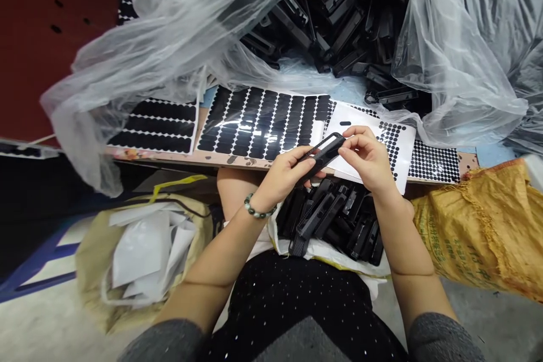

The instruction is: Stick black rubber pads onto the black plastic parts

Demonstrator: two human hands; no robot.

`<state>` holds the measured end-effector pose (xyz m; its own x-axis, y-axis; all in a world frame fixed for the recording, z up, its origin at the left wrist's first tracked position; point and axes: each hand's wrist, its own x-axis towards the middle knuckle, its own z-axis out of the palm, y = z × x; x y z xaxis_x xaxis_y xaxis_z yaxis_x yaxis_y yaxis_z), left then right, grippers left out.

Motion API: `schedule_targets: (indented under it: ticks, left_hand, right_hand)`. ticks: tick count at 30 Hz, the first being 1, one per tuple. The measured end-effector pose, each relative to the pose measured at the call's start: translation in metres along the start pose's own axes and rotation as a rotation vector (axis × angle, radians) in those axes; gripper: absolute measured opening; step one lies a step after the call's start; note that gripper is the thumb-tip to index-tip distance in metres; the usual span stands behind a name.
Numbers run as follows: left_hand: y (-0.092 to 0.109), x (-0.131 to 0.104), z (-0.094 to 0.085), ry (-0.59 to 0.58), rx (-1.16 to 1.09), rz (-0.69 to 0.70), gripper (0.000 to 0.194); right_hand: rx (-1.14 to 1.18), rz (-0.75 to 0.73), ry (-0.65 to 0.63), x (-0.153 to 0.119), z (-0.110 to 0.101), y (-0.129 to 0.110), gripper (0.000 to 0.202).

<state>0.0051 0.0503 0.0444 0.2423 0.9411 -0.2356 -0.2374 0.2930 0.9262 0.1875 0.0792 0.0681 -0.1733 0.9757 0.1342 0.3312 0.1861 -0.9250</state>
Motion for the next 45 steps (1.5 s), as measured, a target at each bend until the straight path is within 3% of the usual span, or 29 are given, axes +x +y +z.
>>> schedule_targets:
  ticks: [4,9,12,14,16,18,20,24,28,31,33,35,36,38,40,43,45]
  left_hand:
    - [0.002,-0.004,0.004,0.013,0.002,0.003,0.036]
    - [-0.002,-0.015,0.015,0.095,-0.042,0.000,0.038]
    - [-0.004,-0.020,0.019,0.121,-0.093,-0.004,0.041]
    - [-0.004,-0.023,0.020,0.110,-0.127,-0.007,0.043]
    - [-0.003,-0.024,0.020,0.088,-0.149,-0.012,0.046]
    - [-0.002,-0.024,0.020,0.062,-0.151,-0.020,0.048]
    - [-0.001,-0.024,0.021,0.043,-0.140,-0.023,0.048]
    - [-0.007,-0.021,0.022,0.075,-0.078,0.023,0.046]
    - [-0.020,-0.024,0.024,0.102,0.035,0.052,0.044]
    - [-0.027,-0.036,0.016,-0.002,0.106,-0.036,0.048]
    - [-0.027,-0.045,0.005,-0.170,0.254,-0.066,0.045]
    - [-0.025,-0.049,-0.006,-0.340,0.473,-0.017,0.040]
    - [-0.024,-0.048,-0.010,-0.378,0.581,0.034,0.039]
    - [-0.024,-0.038,-0.012,-0.304,0.771,0.161,0.045]
    - [-0.029,-0.019,-0.006,-0.094,0.936,0.285,0.059]
    - [-0.044,0.015,0.002,0.131,1.127,0.356,0.082]
    - [-0.053,0.032,-0.002,0.163,1.158,0.362,0.077]
  right_hand:
    - [-0.046,-0.021,0.038,-0.006,0.001,-0.007,0.020]
    - [-0.214,-0.115,0.244,-0.021,0.009,-0.012,0.014]
    - [-0.222,-0.095,0.354,-0.027,0.012,-0.013,0.035]
    - [-0.115,-0.031,0.341,-0.028,0.013,-0.011,0.061]
    - [0.050,0.042,0.237,-0.028,0.014,-0.007,0.074]
    - [0.198,0.090,0.124,-0.027,0.016,-0.003,0.071]
    - [0.298,0.111,0.098,-0.026,0.018,-0.002,0.062]
    - [0.422,0.149,0.183,-0.020,0.020,-0.002,0.047]
    - [0.476,0.249,0.238,-0.026,0.023,0.004,0.047]
    - [0.455,0.341,0.190,-0.047,0.018,0.013,0.049]
    - [0.371,0.363,0.082,-0.065,0.006,0.022,0.050]
    - [0.235,0.347,0.020,-0.079,-0.013,0.033,0.052]
    - [0.144,0.326,0.057,-0.083,-0.025,0.039,0.052]
    - [-0.091,0.259,0.245,-0.083,-0.045,0.054,0.048]
    - [-0.340,0.175,0.331,-0.073,-0.057,0.068,0.044]
    - [-0.635,0.133,0.158,-0.047,-0.058,0.082,0.052]
    - [-0.789,0.205,0.041,-0.032,-0.052,0.086,0.063]
